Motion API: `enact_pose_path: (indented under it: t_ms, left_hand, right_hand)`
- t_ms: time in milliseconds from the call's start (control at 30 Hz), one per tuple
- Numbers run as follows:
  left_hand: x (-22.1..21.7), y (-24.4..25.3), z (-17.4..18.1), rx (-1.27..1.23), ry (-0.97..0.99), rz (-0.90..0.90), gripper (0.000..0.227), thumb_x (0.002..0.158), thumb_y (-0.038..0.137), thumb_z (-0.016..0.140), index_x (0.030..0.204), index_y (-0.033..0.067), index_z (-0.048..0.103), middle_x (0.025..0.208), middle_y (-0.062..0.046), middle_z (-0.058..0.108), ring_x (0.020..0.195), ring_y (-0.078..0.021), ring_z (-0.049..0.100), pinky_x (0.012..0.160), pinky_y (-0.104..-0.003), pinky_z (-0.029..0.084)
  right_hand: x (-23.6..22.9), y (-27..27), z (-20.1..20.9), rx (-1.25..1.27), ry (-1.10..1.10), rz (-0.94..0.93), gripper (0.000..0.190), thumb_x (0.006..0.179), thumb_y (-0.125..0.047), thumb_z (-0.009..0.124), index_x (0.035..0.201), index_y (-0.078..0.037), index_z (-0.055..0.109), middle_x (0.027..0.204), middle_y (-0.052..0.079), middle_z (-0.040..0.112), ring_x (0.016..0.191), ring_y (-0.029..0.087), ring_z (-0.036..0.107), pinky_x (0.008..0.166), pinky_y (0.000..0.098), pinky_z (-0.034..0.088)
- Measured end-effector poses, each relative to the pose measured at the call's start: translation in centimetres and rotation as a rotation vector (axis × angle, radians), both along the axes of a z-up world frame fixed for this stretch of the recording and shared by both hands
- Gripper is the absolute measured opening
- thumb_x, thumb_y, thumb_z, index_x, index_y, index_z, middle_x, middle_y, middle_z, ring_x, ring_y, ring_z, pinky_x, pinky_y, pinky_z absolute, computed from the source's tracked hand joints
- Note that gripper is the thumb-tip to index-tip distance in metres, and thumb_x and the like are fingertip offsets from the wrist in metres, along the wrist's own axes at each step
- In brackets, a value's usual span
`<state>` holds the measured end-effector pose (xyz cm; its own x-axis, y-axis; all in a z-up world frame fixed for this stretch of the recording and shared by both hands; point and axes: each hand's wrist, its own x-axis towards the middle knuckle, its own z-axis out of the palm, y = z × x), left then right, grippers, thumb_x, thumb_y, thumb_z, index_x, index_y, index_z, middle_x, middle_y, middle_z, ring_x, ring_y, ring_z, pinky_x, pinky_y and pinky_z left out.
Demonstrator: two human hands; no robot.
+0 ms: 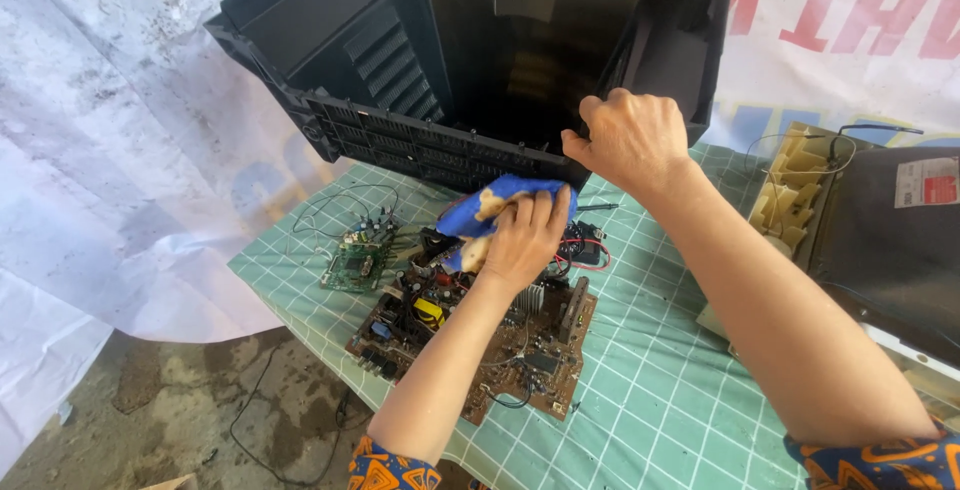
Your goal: Cleaning the internal and external components of a disassembled CRT television using a cloth.
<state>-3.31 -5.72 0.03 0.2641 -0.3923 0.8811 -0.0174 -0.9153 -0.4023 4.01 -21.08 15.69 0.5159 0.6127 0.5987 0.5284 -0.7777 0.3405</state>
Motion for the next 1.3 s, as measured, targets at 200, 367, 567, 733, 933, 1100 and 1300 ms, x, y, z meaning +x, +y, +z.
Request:
enact_pose_path:
  t_ms: [200,367,567,733,933,1100,1300]
  left_hand:
    - [0.1,1.3,-5.1,0.081,0.034,0.043,0.031,0.098,0.010,0.052,0.125,0.0062,0.067,0.099,-0.025,0.058,0.081,-0.0417,0.056,0.066,-0.052,0.047]
    - [1.3,3.1,-8.2,0.041,0.086,0.093,0.029,0.098,0.012,0.050,0.121,0.0094,0.069,0.094,-0.019,0.059,0.075,-0.0351,0.056,0.059,-0.046,0.044]
    - [-1.7,4.3,-4.4,-0.006,0.242,0.225,0.026,0.092,0.013,0.059,0.115,0.0144,0.072,0.086,-0.014,0.060,0.072,-0.0306,0.060,0.051,-0.039,0.046]
    - [-4.3,9.0,-4.7,-0.255,0.506,0.438,0.030,0.084,0.008,0.072,0.114,0.0093,0.071,0.086,-0.015,0.067,0.067,-0.0261,0.067,0.043,-0.035,0.055]
    - [-5.1,9.3,-2.0,-0.578,0.587,0.051,0.048,0.078,0.003,0.079,0.125,0.0075,0.071,0.100,-0.016,0.064,0.093,-0.0343,0.067,0.062,-0.045,0.064]
    - [-3.5,12.2,1.3,-0.821,0.317,-0.024,0.059,0.079,0.009,0.078,0.137,0.0160,0.064,0.113,-0.010,0.059,0.102,-0.0355,0.062,0.074,-0.055,0.060]
    - [0.8,12.7,-1.9,-0.807,0.513,0.015,0.056,0.079,0.004,0.075,0.133,0.0134,0.064,0.119,-0.010,0.061,0.110,-0.0367,0.061,0.082,-0.055,0.061]
  right_hand:
    - [0.7,0.9,-0.2,-0.011,-0.029,0.011,0.048,0.096,-0.061,0.062,0.081,-0.016,0.070,0.068,0.009,0.061,0.059,0.032,0.071,0.056,0.0432,0.055]
    - [0.3,0.9,0.5,-0.010,-0.024,0.010,0.048,0.097,-0.060,0.063,0.081,-0.016,0.070,0.068,0.008,0.061,0.060,0.031,0.071,0.056,0.0414,0.056]
    - [-0.1,0.3,0.3,-0.016,-0.008,0.001,0.047,0.098,-0.058,0.063,0.080,-0.015,0.069,0.068,0.009,0.062,0.060,0.032,0.071,0.057,0.0423,0.056]
    - [0.0,0.3,0.1,0.002,-0.014,0.009,0.046,0.098,-0.058,0.062,0.079,-0.016,0.068,0.068,0.008,0.061,0.058,0.032,0.070,0.056,0.0420,0.055]
    - [0.0,0.6,0.0,0.003,-0.019,0.012,0.044,0.095,-0.057,0.063,0.079,-0.016,0.067,0.068,0.006,0.060,0.058,0.030,0.070,0.055,0.0428,0.055]
    - [-0.3,0.4,0.0,-0.010,-0.061,0.012,0.044,0.095,-0.057,0.066,0.078,-0.016,0.065,0.068,0.006,0.059,0.057,0.029,0.069,0.054,0.0424,0.055]
    - [0.0,0.7,-0.2,-0.002,-0.067,-0.001,0.045,0.097,-0.058,0.064,0.077,-0.017,0.064,0.068,0.005,0.059,0.057,0.028,0.069,0.054,0.0418,0.055]
